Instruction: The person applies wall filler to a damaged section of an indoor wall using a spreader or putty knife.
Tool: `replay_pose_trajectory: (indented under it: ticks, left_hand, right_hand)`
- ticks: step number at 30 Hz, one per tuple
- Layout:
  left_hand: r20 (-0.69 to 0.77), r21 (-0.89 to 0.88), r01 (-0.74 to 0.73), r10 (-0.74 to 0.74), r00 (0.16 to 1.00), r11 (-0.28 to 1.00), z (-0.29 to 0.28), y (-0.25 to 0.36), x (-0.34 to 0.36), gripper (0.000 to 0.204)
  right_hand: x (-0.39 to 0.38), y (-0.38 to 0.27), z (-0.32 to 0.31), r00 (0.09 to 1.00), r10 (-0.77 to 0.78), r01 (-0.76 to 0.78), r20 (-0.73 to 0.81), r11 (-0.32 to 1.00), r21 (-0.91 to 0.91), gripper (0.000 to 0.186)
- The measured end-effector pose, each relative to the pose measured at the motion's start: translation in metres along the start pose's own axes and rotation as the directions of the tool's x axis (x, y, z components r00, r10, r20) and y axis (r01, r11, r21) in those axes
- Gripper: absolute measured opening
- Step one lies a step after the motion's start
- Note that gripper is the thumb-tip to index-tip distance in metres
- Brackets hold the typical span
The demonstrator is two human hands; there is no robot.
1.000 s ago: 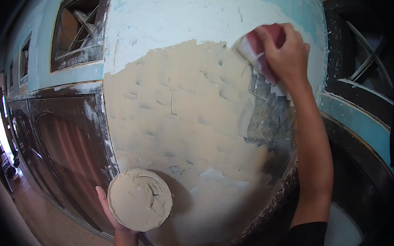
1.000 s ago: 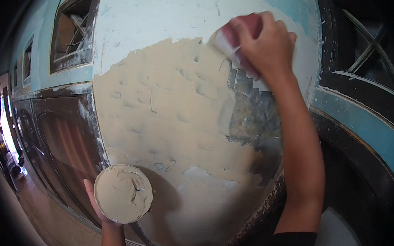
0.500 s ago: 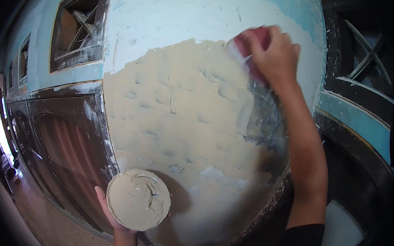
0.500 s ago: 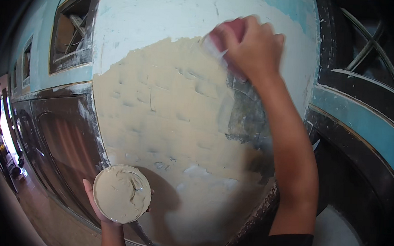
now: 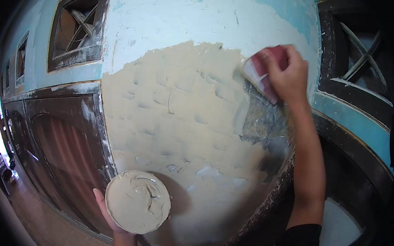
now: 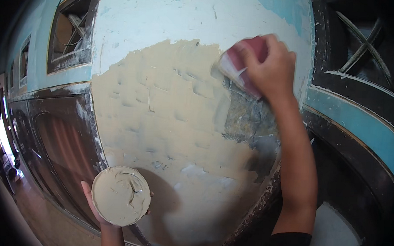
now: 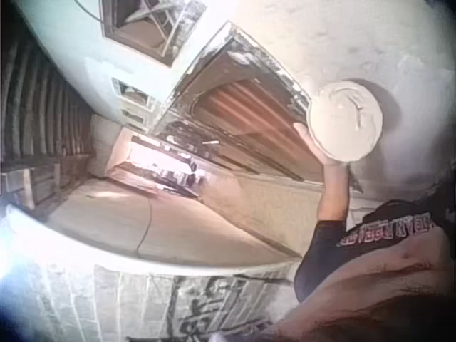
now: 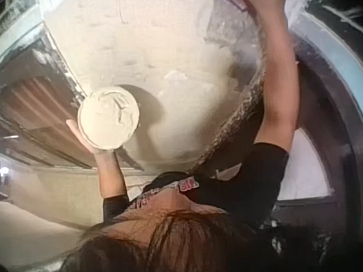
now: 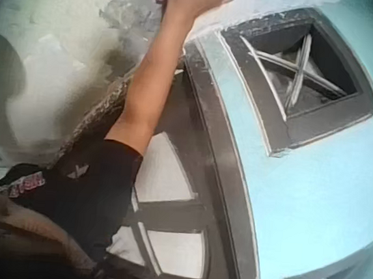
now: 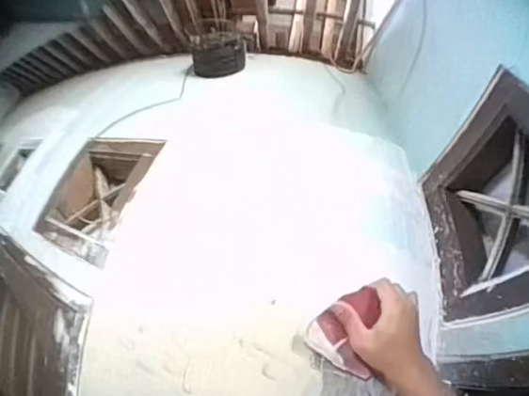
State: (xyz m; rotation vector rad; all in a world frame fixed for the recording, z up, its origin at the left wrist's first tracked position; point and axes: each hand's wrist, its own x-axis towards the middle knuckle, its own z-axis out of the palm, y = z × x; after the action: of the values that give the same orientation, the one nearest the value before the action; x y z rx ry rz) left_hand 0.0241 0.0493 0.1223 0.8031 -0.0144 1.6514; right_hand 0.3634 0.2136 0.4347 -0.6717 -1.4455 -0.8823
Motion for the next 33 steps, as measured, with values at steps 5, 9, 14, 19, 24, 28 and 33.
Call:
replay_pose_trajectory:
  ticks: [5, 9, 14, 19, 24, 28, 33]
  left_hand:
    - [-0.061, 0.003, -0.023, 0.023, 0.998, 1.0, -0.005, -0.003, -0.003, 0.102]
    - [-0.146, 0.015, -0.041, 0.043, 0.988, 0.999, -0.003, -0.007, -0.003, 0.101]
    - [-0.132, -0.022, -0.018, 0.015, 0.991, 1.0, -0.02, -0.005, -0.007, 0.1]
    - [-0.121, -0.102, 0.023, -0.035, 0.992, 0.995, -0.029, -0.009, -0.016, 0.099]
    - [-0.237, -0.045, -0.025, 0.014, 0.971, 0.999, -0.049, -0.003, -0.045, 0.099]
    - [-0.235, -0.079, 0.021, -0.039, 0.971, 0.997, -0.061, 0.005, -0.061, 0.106]
    - [-0.179, -0.157, 0.142, -0.169, 0.969, 0.977, -0.075, 0.016, -0.077, 0.111]
  right_hand:
    - [0.02, 0.012, -0.004, 0.971, 0.208, -0.225, -0.115, 0.96, -0.167, 0.066]
    - [0.006, 0.0, -0.033, 0.946, 0.311, -0.289, -0.089, 0.936, 0.201, 0.052]
    - [-0.098, -0.106, -0.06, 0.908, 0.17, -0.374, 0.382, 0.74, 0.559, 0.015]
    - [-0.214, -0.158, -0.059, 0.892, -0.163, -0.083, 0.423, 0.859, 0.506, 0.026]
    - [-0.272, -0.191, -0.05, 0.884, -0.186, -0.132, 0.428, 0.78, 0.612, 0.03]
    - [-0.287, -0.21, -0.048, 0.849, -0.226, -0.191, 0.477, 0.711, 0.677, 0.029]
    - [-0.305, -0.22, -0.043, 0.808, -0.301, -0.195, 0.507, 0.676, 0.711, 0.031]
